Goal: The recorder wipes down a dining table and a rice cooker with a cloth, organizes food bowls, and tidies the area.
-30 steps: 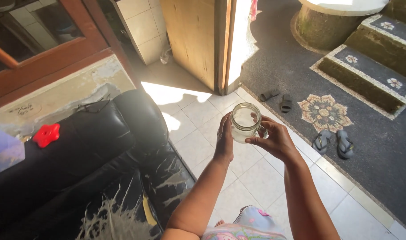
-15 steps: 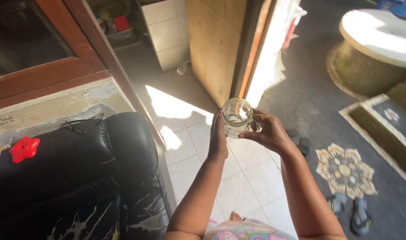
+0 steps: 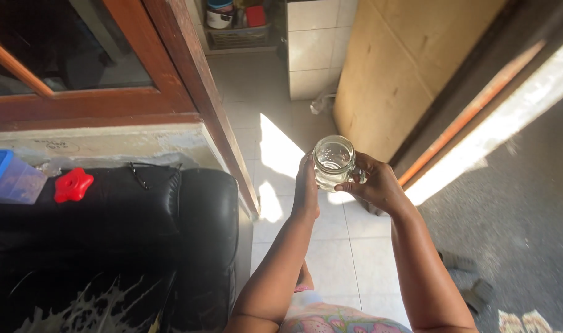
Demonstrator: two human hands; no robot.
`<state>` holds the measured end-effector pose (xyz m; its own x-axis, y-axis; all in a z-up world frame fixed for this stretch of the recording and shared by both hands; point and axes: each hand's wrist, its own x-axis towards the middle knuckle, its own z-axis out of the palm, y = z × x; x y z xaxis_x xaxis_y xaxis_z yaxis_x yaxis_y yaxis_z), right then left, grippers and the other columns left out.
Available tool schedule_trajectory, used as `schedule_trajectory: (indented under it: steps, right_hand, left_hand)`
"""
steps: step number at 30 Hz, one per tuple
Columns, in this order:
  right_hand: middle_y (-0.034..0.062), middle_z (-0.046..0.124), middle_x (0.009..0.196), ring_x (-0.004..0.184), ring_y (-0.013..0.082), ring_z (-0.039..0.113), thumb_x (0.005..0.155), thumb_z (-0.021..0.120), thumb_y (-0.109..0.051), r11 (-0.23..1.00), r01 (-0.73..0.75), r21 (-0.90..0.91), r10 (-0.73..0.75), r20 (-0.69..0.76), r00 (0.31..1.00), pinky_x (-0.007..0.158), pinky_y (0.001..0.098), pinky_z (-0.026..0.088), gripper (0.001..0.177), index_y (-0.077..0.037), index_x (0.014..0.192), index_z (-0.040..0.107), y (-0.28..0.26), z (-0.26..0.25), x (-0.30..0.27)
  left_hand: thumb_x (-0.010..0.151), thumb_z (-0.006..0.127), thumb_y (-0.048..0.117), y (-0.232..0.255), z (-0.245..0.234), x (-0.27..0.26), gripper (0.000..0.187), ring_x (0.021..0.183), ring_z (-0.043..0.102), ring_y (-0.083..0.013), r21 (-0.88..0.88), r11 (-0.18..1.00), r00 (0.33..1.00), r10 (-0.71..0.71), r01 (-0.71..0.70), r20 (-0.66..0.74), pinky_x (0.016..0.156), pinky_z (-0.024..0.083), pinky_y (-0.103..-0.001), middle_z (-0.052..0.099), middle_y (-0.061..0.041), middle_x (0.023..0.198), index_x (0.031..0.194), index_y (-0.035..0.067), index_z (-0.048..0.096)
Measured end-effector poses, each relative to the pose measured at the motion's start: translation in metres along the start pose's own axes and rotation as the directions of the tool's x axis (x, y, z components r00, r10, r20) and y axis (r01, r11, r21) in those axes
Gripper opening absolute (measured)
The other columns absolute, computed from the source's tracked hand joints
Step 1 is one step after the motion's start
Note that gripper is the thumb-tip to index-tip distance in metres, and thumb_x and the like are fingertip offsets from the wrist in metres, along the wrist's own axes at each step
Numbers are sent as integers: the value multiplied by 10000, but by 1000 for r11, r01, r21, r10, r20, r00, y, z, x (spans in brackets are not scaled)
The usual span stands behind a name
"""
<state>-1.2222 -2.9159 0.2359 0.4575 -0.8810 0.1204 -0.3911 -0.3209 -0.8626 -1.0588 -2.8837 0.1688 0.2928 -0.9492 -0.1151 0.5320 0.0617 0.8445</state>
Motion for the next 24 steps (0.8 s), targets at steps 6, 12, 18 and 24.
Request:
schedule_trajectory:
  steps: [6, 12, 18, 24]
  right_hand:
    - [-101, 668, 879, 789, 73, 529, 633, 941, -208, 990, 45, 130, -50, 35, 998, 766, 259, 481, 723, -54, 1283, 665, -1, 2, 159]
    - [-48, 574, 757, 737, 99, 484, 623, 959, -189, 995, 6, 98, -14, 80, 997, 693, 285, 458, 590, -77, 1164, 749, 31, 11, 281]
    - [-56, 614, 814, 774, 93, 524, 646, 949, -150, 990, 64, 126, -83, 154, 985, 734, 275, 482, 426, -60, 1028, 783, 75, 24, 420]
    - [-24, 717, 907, 861, 93, 608, 629, 946, -124, 993, 24, 113, -54, 268, 962, 830, 283, 511, 539, -106, 1126, 738, 87, 25, 583]
  left_hand:
    - [1014, 426, 515, 42, -3, 146, 606, 1383, 476, -234, -32, 993, 993, 117, -117, -1, 1165, 322, -442, 551, -107, 1411, 1448, 96, 483]
    - [1045, 392, 440, 51, -18, 265, 543, 1342, 504, -219, -11, 989, 988, 144, -145, -48, 1145, 359, -399, 564, -99, 1385, 1436, 77, 498]
    - [1035, 390, 427, 48, -42, 397, 543, 1333, 508, -218, -30, 985, 981, 165, -169, -105, 1143, 358, -406, 568, -96, 1374, 1432, 73, 501]
    - [1016, 390, 426, 68, -53, 546, 535, 1346, 500, -176, -20, 986, 952, 153, -164, -266, 1141, 348, -379, 557, -51, 1411, 1438, 115, 496]
